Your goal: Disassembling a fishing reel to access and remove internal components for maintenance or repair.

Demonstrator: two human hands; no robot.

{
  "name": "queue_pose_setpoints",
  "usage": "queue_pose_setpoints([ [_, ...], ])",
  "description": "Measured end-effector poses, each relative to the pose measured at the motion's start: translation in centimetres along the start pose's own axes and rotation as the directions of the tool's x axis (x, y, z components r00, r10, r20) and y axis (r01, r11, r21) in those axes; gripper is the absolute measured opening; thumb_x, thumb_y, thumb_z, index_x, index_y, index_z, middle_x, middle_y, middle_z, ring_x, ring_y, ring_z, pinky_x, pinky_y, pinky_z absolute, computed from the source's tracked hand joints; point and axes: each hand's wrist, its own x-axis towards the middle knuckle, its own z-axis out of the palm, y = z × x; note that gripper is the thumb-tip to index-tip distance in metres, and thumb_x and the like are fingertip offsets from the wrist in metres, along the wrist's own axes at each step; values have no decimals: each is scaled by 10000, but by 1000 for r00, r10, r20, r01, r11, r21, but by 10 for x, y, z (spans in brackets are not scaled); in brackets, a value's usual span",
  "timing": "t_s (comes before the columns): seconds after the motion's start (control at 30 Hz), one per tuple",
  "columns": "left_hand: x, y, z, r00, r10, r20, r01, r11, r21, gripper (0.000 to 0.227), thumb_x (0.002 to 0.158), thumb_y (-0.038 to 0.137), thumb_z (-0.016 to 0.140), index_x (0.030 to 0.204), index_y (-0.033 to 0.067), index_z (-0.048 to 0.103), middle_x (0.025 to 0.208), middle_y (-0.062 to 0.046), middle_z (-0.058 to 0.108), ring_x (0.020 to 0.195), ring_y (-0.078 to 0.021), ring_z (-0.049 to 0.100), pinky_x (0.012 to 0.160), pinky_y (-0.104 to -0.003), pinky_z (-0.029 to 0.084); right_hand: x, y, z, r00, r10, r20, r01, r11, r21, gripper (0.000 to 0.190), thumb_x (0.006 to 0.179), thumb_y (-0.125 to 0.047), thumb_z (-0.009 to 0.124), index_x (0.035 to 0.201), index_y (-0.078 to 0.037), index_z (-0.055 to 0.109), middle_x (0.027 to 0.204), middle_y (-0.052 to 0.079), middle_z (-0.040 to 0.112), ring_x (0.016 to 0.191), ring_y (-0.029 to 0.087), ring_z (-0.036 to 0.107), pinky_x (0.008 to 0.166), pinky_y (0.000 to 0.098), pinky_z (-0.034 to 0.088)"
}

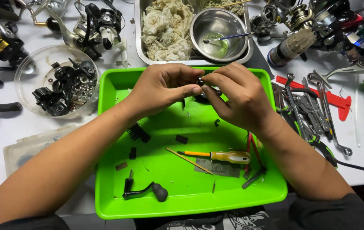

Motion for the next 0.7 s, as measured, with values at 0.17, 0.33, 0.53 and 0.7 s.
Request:
queue_pose_setpoints([
  [0.17,1,2,1,997,-81,-3,81,996,38,267,951,164,725,1161,0,708,964,-79,774,822,-88,701,742,-214,612,-1,1,1,1000,-24,-2,24,1000,3,81,998,21,716,1018,91,680,949,212,681,814,354,630,755,448,509],
  [0.33,-1,5,1,995,95,39,-100,985,137,400,921,64,794,1292,22,649,1143,-66,730,1040,-104,691,1007,-243,609,-3,4,1,1000,4,-8,-4,1000,-8,82,997,29,713,1003,100,673,940,228,672,817,373,630,770,457,515],
  [0.53,-2,7,4,1000,-4,25,1,994,113,266,1007,185,672,1192,-6,692,858,-31,709,754,-74,638,694,-215,553,-3,3,1,1000,-7,-11,8,999,32,74,1000,26,698,995,98,683,945,221,684,804,358,636,758,454,514],
  [0.7,-3,23,4,937,326,124,-346,826,446,306,959,12,788,1234,22,654,1137,-128,699,1011,-213,711,939,-295,614,-10,12,4,1000,25,0,-25,999,34,112,989,29,731,1028,124,687,945,243,679,830,378,640,789,451,527],
])
